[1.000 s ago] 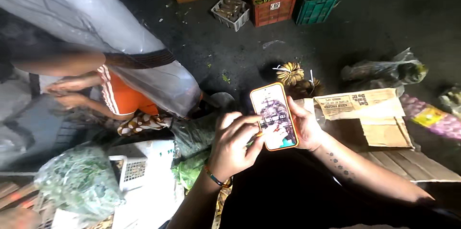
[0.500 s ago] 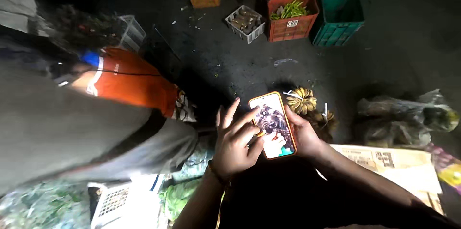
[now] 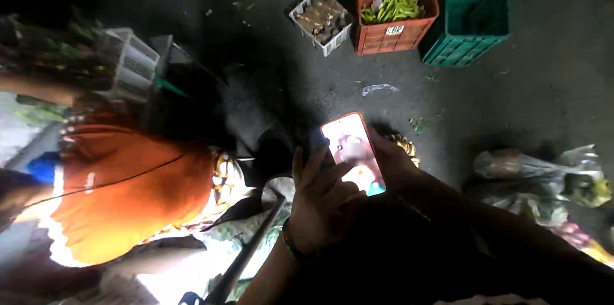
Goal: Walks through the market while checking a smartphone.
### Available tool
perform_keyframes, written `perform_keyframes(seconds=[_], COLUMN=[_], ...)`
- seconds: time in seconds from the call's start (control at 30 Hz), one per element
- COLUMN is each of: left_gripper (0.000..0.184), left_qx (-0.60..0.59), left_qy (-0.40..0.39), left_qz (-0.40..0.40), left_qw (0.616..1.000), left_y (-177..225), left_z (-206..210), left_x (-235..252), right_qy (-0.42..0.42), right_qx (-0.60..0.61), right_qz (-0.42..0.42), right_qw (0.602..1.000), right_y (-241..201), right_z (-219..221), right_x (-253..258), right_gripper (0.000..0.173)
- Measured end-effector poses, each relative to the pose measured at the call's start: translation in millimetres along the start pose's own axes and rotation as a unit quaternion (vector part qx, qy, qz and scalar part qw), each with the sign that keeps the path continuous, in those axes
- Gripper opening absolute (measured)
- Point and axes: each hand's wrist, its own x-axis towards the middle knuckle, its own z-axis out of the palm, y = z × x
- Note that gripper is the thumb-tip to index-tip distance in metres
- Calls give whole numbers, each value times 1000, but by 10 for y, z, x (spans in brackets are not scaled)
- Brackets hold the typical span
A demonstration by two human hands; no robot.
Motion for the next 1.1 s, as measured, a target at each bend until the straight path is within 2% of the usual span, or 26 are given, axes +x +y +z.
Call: perform_keyframes(seconds=[0.1, 0.27, 0.37, 0.43, 0.53, 0.6, 0.73, 0.8, 0.87, 0.97, 1.1], left_gripper=[18, 18, 19, 19, 17, 17, 13, 12, 13, 10, 11], left_qx=[-1, 15, 19, -14, -32, -34, -19, -14, -29, -45, -56], left_qy=[-11, -16, -16, 13, 56, 66, 63, 64, 65, 55, 31], left_qz=[15, 11, 10, 13, 8, 0, -4, -1, 8, 26, 38], left_qw=[1000, 1000, 1000, 1000, 998, 997, 998, 998, 997, 997, 997], left_y=[-127, -346, -561, -725, -1034, -1329, -1965, -2244, -2501, -2846, -3024], left_z=[86, 136, 132, 55, -96, -156, -280, -427, -597, -770, -889], left_x=[316, 710, 913, 1066, 1328, 1500, 1880, 2100, 2337, 2647, 3015], right_qy=[5, 26, 36, 53, 14, -45, -130, -127, -105, -113, -161], right_qx=[92, 53, 76, 99, 188, 235, 240, 226, 210, 196, 212], right_qz=[11, 16, 13, 10, 29, 40, -7, -23, -35, -34, -19], right_qw=[996, 998, 996, 994, 982, 970, 962, 966, 971, 974, 964], right_y=[-128, -326, -446, -523, -624, -731, -967, -1099, -1234, -1420, -1673], right_z=[-110, -238, -225, -221, -289, -297, -210, -141, -88, -14, 34], right_x=[203, 536, 769, 981, 1387, 1715, 2422, 2772, 3117, 3530, 3865], right_gripper=[38, 36, 37, 42, 59, 68, 50, 45, 45, 47, 53])
